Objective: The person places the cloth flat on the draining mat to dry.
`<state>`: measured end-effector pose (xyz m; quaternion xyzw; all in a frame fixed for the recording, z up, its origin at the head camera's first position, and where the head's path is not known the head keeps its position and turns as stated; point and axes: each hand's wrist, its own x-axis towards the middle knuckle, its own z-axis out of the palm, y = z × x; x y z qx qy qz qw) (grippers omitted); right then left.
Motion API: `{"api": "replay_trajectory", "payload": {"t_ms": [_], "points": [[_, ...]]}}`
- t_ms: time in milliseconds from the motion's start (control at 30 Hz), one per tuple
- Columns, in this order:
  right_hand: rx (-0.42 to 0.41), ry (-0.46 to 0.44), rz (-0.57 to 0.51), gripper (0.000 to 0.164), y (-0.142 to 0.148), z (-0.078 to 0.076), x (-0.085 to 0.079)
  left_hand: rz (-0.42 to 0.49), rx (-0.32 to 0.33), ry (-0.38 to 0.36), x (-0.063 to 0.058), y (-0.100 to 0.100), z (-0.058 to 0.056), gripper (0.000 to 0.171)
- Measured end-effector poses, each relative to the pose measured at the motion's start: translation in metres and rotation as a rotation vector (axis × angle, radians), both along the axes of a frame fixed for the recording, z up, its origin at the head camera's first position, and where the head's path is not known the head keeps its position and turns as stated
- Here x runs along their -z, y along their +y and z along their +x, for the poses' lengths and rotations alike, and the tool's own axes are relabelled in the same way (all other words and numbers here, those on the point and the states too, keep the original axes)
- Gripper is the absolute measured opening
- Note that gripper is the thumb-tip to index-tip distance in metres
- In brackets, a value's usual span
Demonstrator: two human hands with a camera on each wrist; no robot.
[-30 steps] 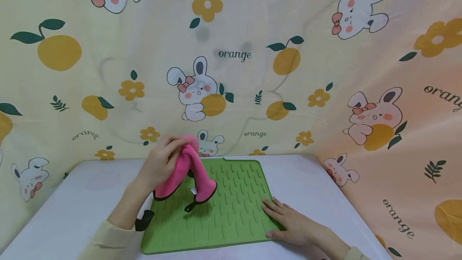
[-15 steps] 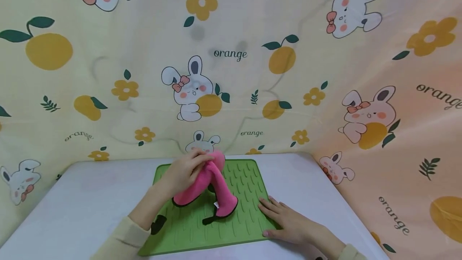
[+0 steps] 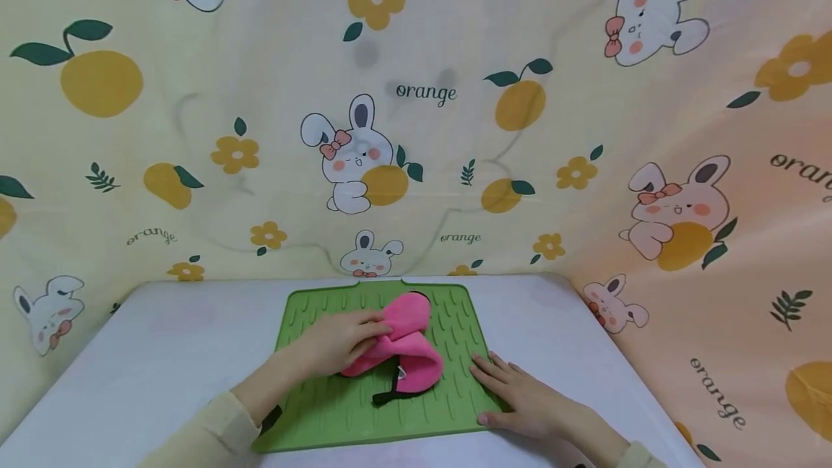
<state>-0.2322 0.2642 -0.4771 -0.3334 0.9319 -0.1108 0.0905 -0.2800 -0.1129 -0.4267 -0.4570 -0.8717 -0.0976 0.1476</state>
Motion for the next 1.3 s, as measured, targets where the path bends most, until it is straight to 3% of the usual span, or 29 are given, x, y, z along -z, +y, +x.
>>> {"api": "replay_trajectory", "payload": {"t_ms": [133, 267, 500, 600, 700, 833, 967, 1133, 1300], "points": [[0.012, -0.024, -0.026, 0.08, -0.001, 0.0, 0.0, -0.133, 0.011, -0.033, 0.018, -0.003, 0.006, 0.036], [0.018, -0.035, -0.04, 0.08, -0.002, 0.001, -0.002, -0.164, 0.015, -0.014, 0.029, -0.004, 0.008, 0.037], [0.012, -0.008, -0.034, 0.081, -0.005, 0.0, -0.005, -0.141, 0.005, -0.043, 0.026, -0.005, 0.01, 0.038], [0.046, 0.057, -0.039, 0.076, -0.009, -0.004, -0.008, -0.102, -0.009, -0.077, 0.021, -0.007, 0.011, 0.039], [0.152, 0.116, -0.104, 0.064, -0.018, -0.011, -0.014, -0.031, -0.04, -0.111, 0.013, -0.009, 0.01, 0.039], [0.319, 0.127, -0.346, 0.044, -0.036, -0.027, -0.024, 0.123, -0.087, -0.149, 0.004, -0.011, 0.002, 0.038], [0.406, 0.1, -0.591, 0.029, -0.056, -0.047, -0.029, 0.304, -0.124, -0.236, -0.002, -0.011, -0.013, 0.033], [0.449, 0.008, -0.727, 0.025, -0.08, -0.069, -0.03, 0.423, -0.214, -0.426, 0.005, -0.015, -0.036, 0.027], [0.452, -0.053, -0.718, 0.036, -0.1, -0.083, -0.023, 0.428, -0.269, -0.551, 0.02, -0.018, -0.047, 0.026]]}}
